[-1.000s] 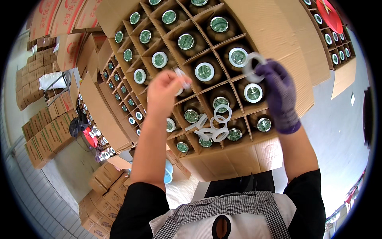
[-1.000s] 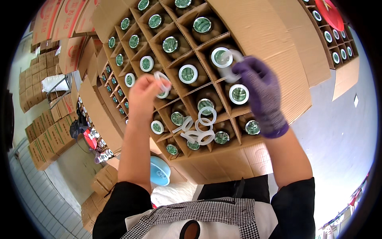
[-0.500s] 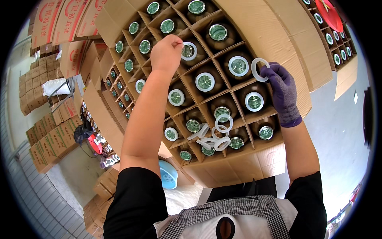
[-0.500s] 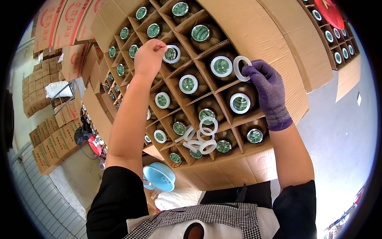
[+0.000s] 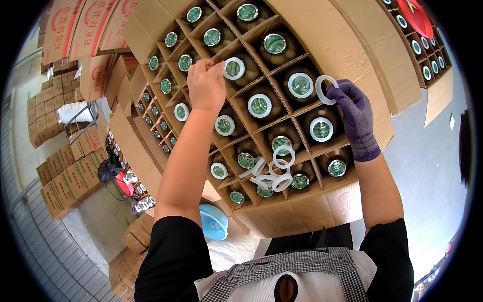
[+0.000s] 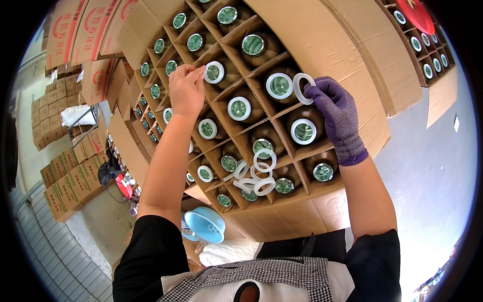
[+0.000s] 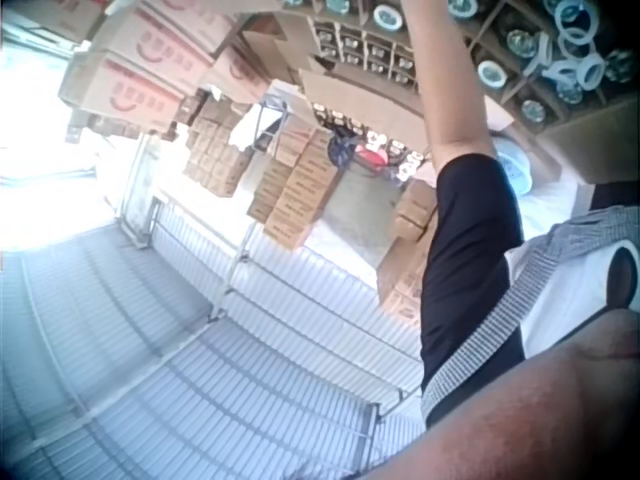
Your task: The person places white plastic rings onto the necks of green glass bottles arranged in a cardboard box. The person handles the rings one by one, picking them from a pile and fitting them onto the bottle openings. The task is performed in a warehouse setting with stacks of boxes visible.
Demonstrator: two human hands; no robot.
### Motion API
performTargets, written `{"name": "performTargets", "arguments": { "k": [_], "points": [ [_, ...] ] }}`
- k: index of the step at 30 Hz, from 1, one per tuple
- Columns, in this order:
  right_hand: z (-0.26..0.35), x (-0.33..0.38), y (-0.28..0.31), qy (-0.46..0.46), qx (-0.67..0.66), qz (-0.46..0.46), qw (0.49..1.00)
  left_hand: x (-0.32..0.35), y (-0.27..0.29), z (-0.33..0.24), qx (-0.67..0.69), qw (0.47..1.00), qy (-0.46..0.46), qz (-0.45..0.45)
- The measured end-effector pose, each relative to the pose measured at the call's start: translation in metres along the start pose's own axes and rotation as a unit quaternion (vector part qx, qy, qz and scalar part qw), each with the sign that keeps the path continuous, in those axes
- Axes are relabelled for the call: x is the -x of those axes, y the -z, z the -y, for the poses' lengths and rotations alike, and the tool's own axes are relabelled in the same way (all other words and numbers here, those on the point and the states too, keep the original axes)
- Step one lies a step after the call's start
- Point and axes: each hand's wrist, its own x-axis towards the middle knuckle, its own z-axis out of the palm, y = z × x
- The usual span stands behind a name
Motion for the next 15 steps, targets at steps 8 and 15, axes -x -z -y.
{"name": "performTargets", "arguments": {
  "k": [8, 15],
  "points": [
    [0.004, 0.002, -0.008, 0.029, 0.063, 0.01, 0.998, -0.011, 0.002, -0.009, 0.072, 0.987, -0.01, 0.144],
    [0.026, 0.02, -0.036, 0.286, 0.356, -0.031, 0.889, -0.029, 0.042, -0.039, 0.004, 0.987, -0.051, 0.152]
  ]
}}
